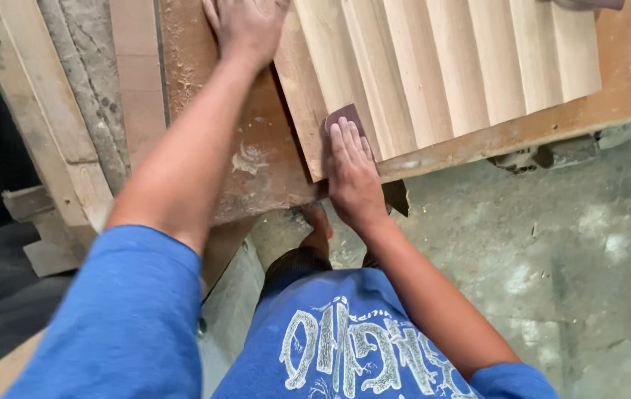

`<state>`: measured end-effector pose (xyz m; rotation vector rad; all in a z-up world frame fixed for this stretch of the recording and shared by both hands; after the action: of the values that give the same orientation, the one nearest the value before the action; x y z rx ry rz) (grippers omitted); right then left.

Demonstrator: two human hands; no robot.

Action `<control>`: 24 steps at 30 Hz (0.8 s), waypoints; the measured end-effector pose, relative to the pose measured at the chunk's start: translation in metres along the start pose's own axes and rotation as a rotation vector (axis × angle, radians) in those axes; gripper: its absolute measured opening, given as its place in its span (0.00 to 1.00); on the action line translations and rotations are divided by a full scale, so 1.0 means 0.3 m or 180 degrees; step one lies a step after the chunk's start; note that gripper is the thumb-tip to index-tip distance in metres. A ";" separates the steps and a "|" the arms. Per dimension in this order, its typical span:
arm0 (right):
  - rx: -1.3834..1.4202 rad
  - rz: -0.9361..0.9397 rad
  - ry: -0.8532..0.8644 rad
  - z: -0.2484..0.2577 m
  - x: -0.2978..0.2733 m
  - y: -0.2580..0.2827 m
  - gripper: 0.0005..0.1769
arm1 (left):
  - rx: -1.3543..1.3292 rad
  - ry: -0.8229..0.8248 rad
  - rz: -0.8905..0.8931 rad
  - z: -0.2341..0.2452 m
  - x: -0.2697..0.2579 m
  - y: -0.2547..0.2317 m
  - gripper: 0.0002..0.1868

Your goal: The person sands a corrugated wooden panel on a workbench using a sanding block. They smooth the ridges and edges of the wood, then use a brush to sweep away sawdust before continuing to sand the surface.

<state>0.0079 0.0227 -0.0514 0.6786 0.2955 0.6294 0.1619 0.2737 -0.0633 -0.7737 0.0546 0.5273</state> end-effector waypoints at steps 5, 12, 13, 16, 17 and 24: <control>-0.1043 -0.0168 0.0543 -0.027 -0.095 -0.001 0.63 | 0.0884 -0.0682 0.0463 -0.134 0.057 0.110 0.46; -0.0613 -0.0311 0.0933 -0.004 0.156 0.022 0.70 | 0.0873 -0.0728 0.0314 -0.137 0.067 0.117 0.42; -0.0593 -0.0293 0.0802 0.013 0.089 0.033 0.68 | 0.0882 -0.0822 0.0306 -0.130 0.068 0.114 0.42; -0.0615 -0.0337 0.0641 0.007 -0.024 0.029 0.68 | 0.0901 -0.0815 0.0322 -0.123 0.039 0.100 0.41; -0.0665 -0.0378 0.0596 -0.001 -0.036 0.016 0.69 | 0.0903 -0.0738 0.0341 -0.118 0.036 0.091 0.40; -0.0378 -0.0206 0.0766 0.028 0.107 0.038 0.70 | 0.0859 -0.0784 0.0248 -0.132 0.061 0.104 0.41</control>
<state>0.0314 0.0456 -0.0392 0.4777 0.4974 0.6622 0.1686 0.2733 -0.1165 -0.4410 -0.0716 0.6707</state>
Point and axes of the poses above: each hand's wrist, its own x-axis towards the middle knuckle, its own z-axis out of the back of the hand, y = z × x, the point moved 10 cm from there along x, towards the middle knuckle, and after that the axes turned 5 degrees about y, right-handed, at the moved point
